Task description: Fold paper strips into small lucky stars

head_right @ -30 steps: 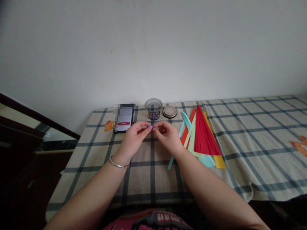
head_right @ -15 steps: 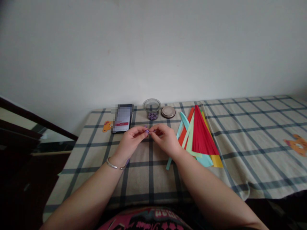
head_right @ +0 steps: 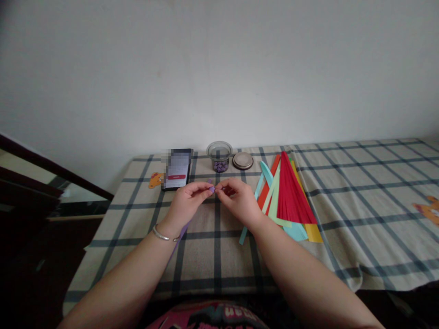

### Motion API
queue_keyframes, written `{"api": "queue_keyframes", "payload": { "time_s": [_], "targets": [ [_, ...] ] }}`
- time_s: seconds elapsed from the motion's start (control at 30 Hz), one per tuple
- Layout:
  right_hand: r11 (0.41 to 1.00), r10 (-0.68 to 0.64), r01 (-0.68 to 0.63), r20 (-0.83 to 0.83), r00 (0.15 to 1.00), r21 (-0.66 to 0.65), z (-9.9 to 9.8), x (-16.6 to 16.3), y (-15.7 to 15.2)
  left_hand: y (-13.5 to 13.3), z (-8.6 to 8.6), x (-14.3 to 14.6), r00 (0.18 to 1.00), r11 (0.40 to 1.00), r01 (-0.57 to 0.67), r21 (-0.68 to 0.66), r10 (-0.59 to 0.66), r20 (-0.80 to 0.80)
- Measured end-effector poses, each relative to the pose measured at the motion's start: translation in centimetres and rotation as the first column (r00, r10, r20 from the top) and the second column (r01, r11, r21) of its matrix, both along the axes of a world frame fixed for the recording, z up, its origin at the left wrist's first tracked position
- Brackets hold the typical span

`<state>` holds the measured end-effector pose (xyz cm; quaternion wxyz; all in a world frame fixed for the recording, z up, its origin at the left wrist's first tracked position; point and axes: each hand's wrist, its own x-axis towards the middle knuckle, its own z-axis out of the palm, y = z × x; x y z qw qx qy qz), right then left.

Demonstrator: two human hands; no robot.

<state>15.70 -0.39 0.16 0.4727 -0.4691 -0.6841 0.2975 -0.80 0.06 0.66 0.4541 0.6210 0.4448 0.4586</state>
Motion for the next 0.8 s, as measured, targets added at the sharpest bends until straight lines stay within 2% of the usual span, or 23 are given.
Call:
{"api": "queue_keyframes", "payload": {
  "time_s": [0.1,0.3,0.5,0.8],
  "targets": [
    [1.0,0.013,-0.014,0.031,0.999,0.028,0.16,0.09,0.02,-0.13,0.24,-0.03,0.999,1.0,-0.014,-0.003,0.014,-0.029],
    [0.989,0.021,-0.051,0.21,0.977,0.139,0.52,0.36,0.01,-0.13,0.67,-0.39,0.994,1.0,0.022,0.002,-0.022,-0.107],
    [0.994,0.03,-0.051,0.216,0.976,0.094,0.27,0.5,0.12,-0.2,0.78,-0.4,0.992,1.0,0.029,-0.004,-0.029,-0.126],
    [0.998,0.036,-0.043,0.16,0.986,0.04,0.02,0.46,0.11,-0.23,-0.07,-0.03,0.999,0.998,0.034,-0.053,-0.036,-0.027]
  ]
}}
